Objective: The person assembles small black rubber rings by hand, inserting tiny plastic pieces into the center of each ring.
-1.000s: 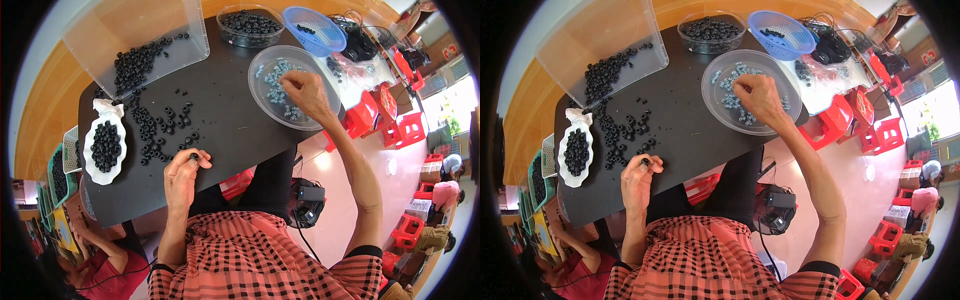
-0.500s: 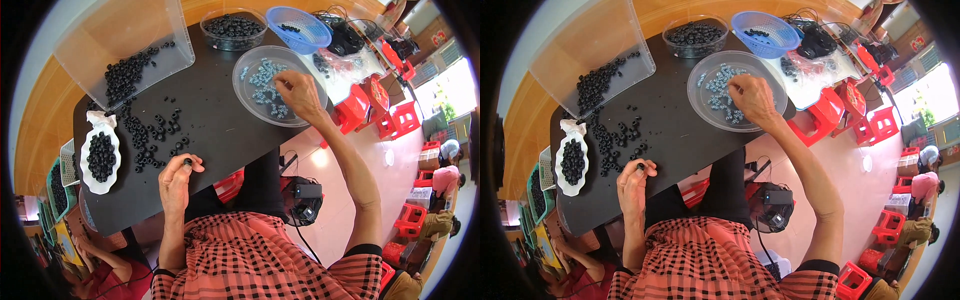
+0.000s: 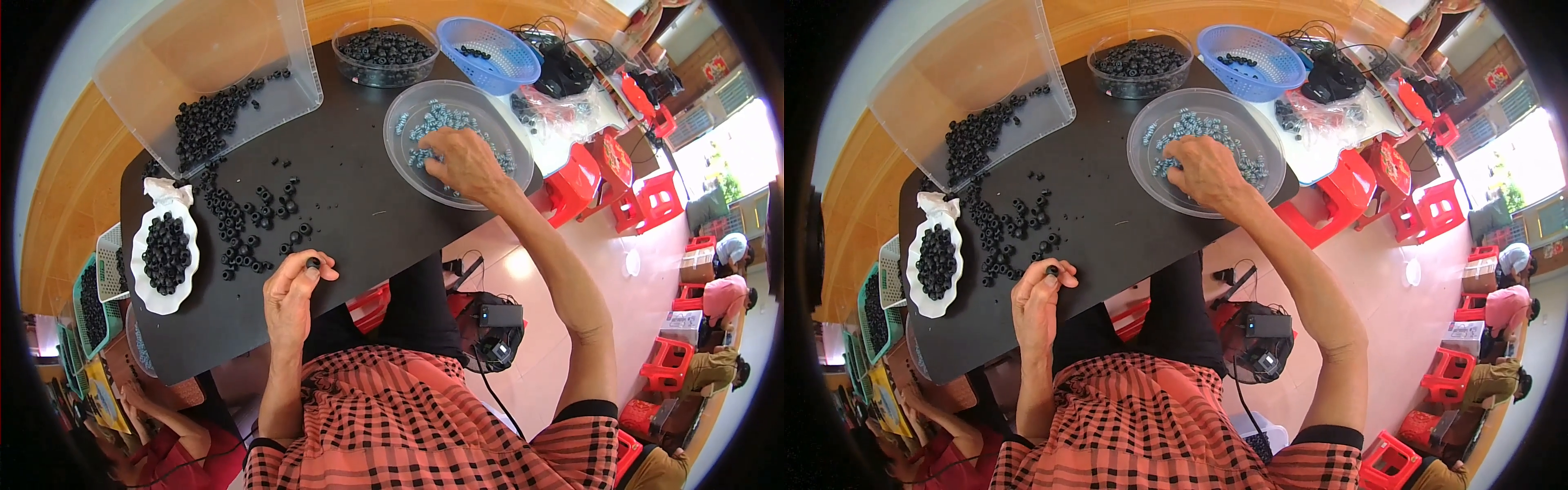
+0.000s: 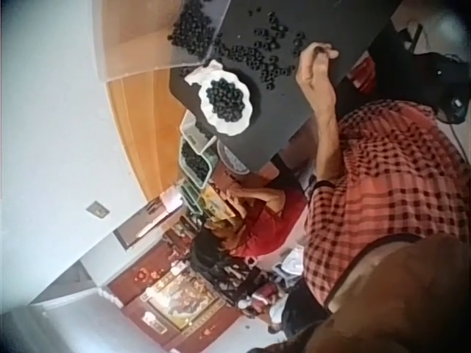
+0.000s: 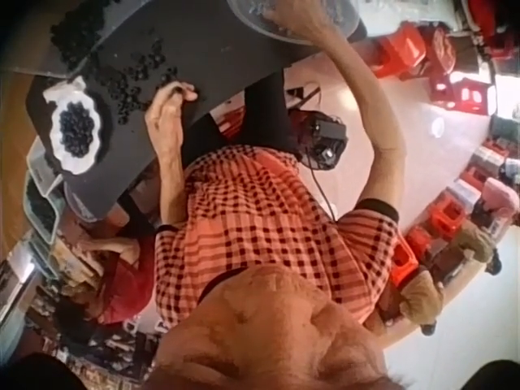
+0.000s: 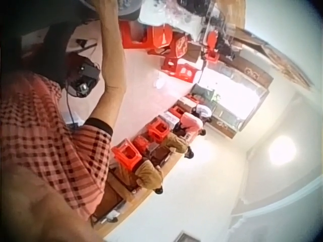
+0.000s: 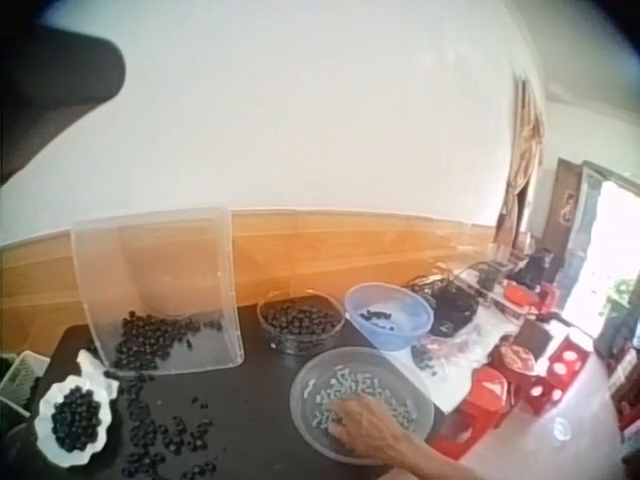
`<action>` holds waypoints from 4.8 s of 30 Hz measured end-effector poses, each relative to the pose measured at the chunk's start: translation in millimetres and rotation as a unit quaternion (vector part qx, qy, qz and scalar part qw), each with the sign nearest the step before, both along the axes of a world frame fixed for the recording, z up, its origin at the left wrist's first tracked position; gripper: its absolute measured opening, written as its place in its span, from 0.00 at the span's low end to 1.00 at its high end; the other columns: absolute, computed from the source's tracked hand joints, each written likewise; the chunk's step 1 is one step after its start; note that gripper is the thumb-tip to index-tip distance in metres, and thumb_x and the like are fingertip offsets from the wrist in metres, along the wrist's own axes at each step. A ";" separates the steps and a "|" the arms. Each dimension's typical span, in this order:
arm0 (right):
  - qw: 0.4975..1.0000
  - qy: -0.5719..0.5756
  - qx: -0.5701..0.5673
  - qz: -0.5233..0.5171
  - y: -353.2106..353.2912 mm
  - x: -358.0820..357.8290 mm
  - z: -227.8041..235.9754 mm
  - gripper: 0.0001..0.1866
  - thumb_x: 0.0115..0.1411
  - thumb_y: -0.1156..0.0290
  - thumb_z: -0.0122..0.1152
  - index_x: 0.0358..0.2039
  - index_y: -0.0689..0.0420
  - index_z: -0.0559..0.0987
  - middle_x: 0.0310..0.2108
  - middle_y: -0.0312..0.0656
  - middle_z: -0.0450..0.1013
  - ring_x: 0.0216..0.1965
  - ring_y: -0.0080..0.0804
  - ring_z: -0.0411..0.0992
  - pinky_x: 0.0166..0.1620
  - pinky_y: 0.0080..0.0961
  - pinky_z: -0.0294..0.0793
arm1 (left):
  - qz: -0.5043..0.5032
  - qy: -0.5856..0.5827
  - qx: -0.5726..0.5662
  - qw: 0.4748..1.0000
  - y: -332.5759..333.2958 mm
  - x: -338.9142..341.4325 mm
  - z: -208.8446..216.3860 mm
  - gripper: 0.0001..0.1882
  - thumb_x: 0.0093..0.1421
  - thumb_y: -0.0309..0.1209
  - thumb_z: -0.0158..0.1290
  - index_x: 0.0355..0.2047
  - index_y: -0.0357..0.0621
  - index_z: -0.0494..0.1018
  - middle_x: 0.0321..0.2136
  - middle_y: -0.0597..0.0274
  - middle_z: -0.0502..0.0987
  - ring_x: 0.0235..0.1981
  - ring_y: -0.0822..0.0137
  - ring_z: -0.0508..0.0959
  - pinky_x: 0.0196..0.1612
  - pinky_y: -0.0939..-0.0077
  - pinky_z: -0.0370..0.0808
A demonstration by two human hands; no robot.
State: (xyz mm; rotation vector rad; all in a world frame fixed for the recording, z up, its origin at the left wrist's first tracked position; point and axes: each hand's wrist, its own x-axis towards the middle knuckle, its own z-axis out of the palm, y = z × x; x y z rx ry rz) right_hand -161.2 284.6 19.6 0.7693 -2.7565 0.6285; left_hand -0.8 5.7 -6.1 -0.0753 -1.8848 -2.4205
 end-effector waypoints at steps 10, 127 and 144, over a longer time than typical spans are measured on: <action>0.989 -0.014 -0.122 -0.082 16.1 3.4 17.7 0.08 0.50 0.71 0.56 0.28 0.59 0.81 0.25 0.50 0.75 0.27 0.47 0.75 0.34 0.38 0.73 | -0.018 -0.016 -0.035 0.999 -5.1 0.1 -1.8 0.11 0.61 0.26 0.46 0.39 0.33 0.74 0.27 0.57 0.76 0.42 0.63 0.74 0.49 0.68 0.69; 0.973 -0.052 -0.223 0.043 -99.5 64.2 1.1 0.09 0.52 0.83 0.60 0.36 0.62 0.78 0.34 0.45 0.74 0.21 0.29 0.71 0.26 0.25 0.70 | -0.032 -0.065 -0.059 0.996 -3.8 2.3 6.9 0.09 0.60 0.26 0.49 0.38 0.36 0.75 0.30 0.63 0.78 0.31 0.79 0.75 0.39 0.84 0.70; 0.975 0.041 0.054 0.209 -148.0 -14.7 -0.1 0.09 0.50 0.78 0.58 0.34 0.61 0.77 0.33 0.45 0.73 0.36 0.45 0.73 0.42 0.36 0.73 | -0.024 -0.044 -0.077 0.996 -4.4 2.2 8.5 0.08 0.63 0.26 0.48 0.40 0.36 0.73 0.27 0.64 0.78 0.27 0.81 0.69 0.32 0.86 0.66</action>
